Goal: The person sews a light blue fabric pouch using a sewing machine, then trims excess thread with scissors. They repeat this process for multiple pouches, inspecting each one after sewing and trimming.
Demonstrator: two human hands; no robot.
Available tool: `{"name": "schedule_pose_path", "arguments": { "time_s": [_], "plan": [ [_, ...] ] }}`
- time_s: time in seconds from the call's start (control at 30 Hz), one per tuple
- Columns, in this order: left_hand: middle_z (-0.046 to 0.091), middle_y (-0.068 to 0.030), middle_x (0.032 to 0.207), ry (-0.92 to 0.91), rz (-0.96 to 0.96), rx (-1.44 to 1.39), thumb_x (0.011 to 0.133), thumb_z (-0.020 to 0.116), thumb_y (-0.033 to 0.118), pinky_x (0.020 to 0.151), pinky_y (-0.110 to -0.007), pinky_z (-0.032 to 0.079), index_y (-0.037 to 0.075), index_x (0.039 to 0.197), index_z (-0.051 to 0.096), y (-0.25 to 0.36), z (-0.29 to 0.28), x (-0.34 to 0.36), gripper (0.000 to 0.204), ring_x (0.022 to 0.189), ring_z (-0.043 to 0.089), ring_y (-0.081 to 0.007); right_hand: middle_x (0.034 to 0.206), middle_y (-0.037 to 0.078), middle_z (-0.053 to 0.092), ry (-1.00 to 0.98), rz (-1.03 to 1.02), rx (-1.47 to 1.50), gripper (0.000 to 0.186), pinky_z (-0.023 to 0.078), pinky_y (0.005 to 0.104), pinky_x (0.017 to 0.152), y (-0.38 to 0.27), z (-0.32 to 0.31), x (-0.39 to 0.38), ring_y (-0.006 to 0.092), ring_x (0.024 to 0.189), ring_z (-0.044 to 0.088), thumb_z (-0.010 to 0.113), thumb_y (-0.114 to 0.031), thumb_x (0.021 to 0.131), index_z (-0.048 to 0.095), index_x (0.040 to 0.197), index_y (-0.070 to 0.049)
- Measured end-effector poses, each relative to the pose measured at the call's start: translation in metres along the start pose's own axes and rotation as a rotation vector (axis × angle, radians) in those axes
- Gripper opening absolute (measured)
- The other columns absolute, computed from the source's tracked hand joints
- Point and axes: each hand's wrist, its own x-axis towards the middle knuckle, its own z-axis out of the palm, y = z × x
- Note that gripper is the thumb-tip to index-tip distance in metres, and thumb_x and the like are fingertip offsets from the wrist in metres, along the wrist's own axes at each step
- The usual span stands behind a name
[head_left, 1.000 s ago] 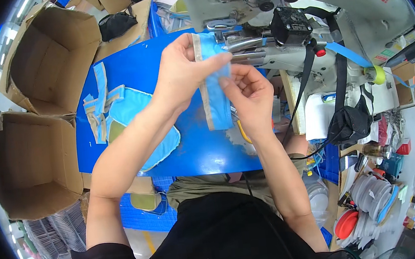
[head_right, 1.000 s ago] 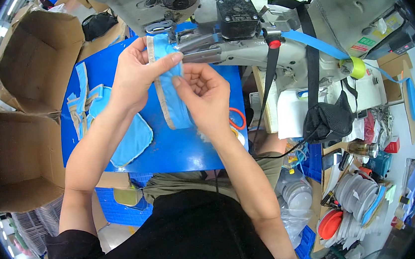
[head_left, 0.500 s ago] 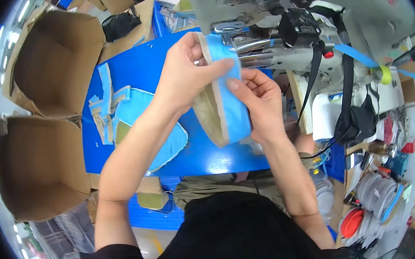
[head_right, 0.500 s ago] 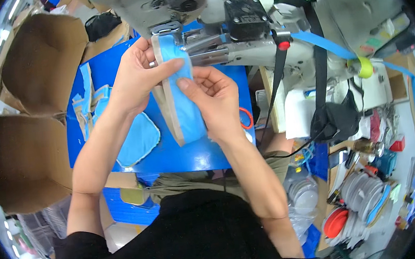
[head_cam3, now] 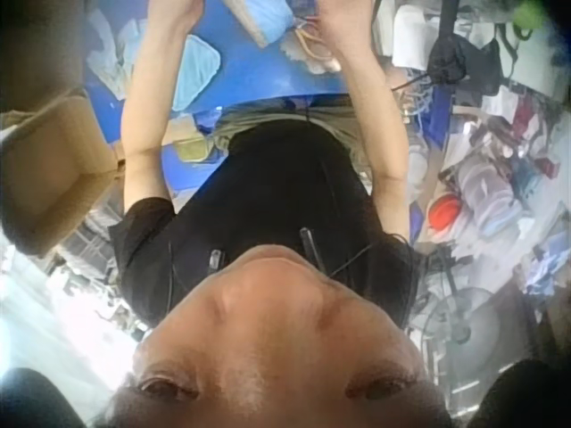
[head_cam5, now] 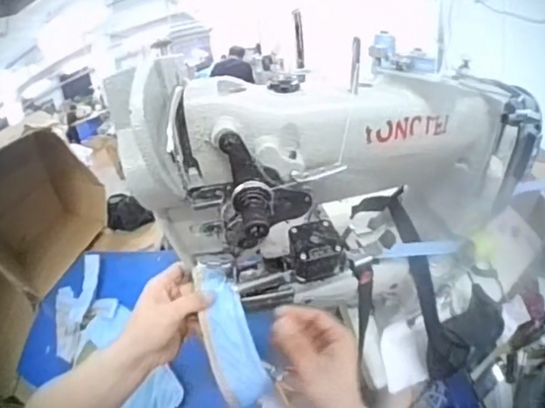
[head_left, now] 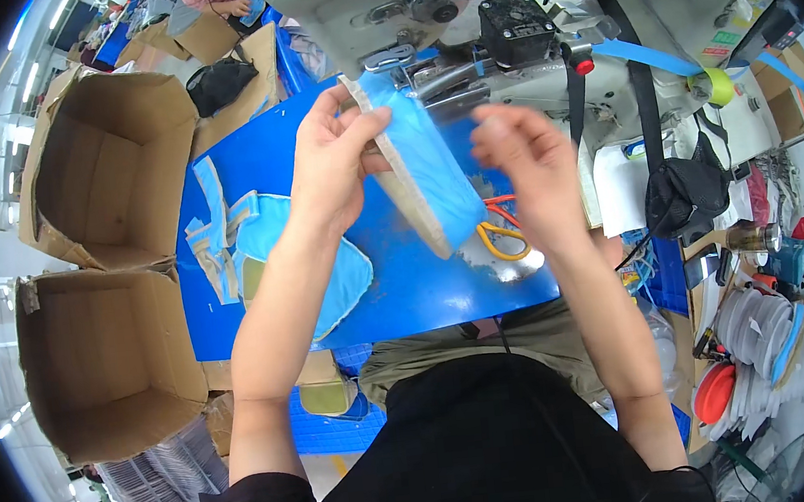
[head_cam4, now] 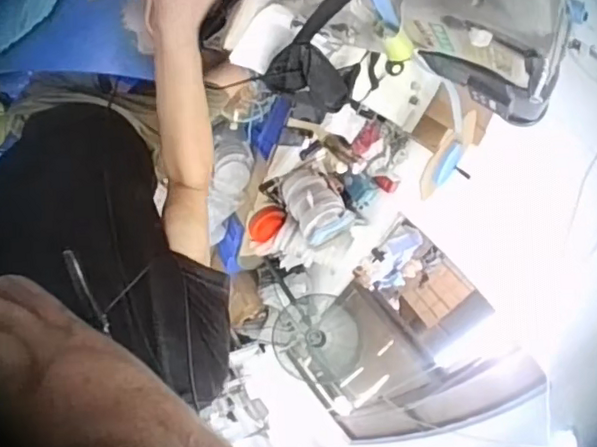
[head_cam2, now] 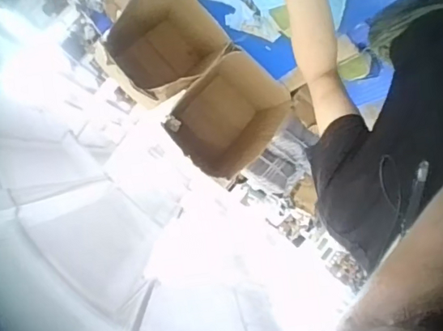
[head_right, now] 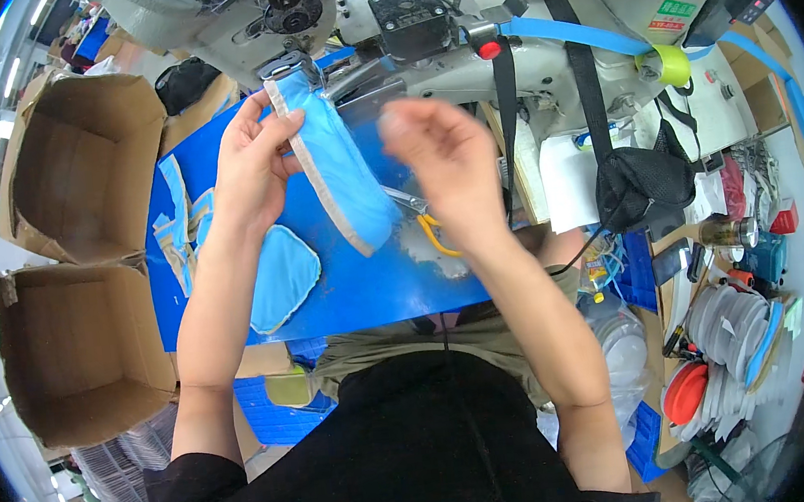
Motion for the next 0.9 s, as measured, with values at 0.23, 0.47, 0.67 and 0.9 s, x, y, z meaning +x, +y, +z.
{"name": "schedule_pose_path", "arguments": {
  "time_s": [0.23, 0.47, 0.67, 0.9],
  "plan": [
    [0.071, -0.008, 0.101, -0.059, -0.088, -0.195, 0.095, 0.064, 0.007, 0.066, -0.033, 0.062, 0.001, 0.121, 0.057, -0.002, -0.004, 0.003, 0.027, 0.084, 0.072, -0.0168, 0.081, 0.003, 0.068, 0.158, -0.319, 0.023, 0.025, 0.048, 0.0236, 0.065, -0.026, -0.046, 0.045, 0.0089, 0.069, 0.061, 0.07, -0.028, 0.102, 0.067, 0.095, -0.004],
    [0.071, -0.0064, 0.101, 0.005, -0.009, -0.106, 0.097, 0.068, 0.011, 0.074, -0.033, 0.063, 0.003, 0.113, 0.061, -0.006, 0.002, 0.002, 0.019, 0.087, 0.071, -0.0148, 0.091, 0.006, 0.074, 0.014, 0.071, -0.09, 0.025, 0.05, 0.022, 0.063, -0.009, 0.011, 0.004, 0.0079, 0.074, 0.066, 0.077, -0.02, 0.095, 0.073, 0.11, 0.0],
    [0.072, -0.0071, 0.102, 0.001, 0.024, -0.135, 0.097, 0.068, 0.011, 0.074, -0.032, 0.063, 0.001, 0.116, 0.061, -0.009, 0.007, 0.004, 0.022, 0.087, 0.072, -0.0142, 0.101, 0.012, 0.076, -0.129, 0.298, 0.157, 0.033, 0.056, 0.0249, 0.073, -0.001, 0.032, 0.017, 0.0112, 0.083, 0.071, 0.08, -0.015, 0.091, 0.072, 0.116, 0.005],
    [0.072, -0.008, 0.102, 0.01, 0.034, -0.195, 0.097, 0.066, 0.007, 0.073, -0.032, 0.064, 0.0, 0.118, 0.059, -0.011, 0.006, 0.011, 0.024, 0.085, 0.072, -0.0151, 0.105, 0.013, 0.076, -0.093, 0.393, 0.406, 0.035, 0.058, 0.0267, 0.076, 0.005, 0.035, 0.009, 0.0131, 0.086, 0.072, 0.078, -0.013, 0.092, 0.07, 0.12, 0.006]
  ]
}}
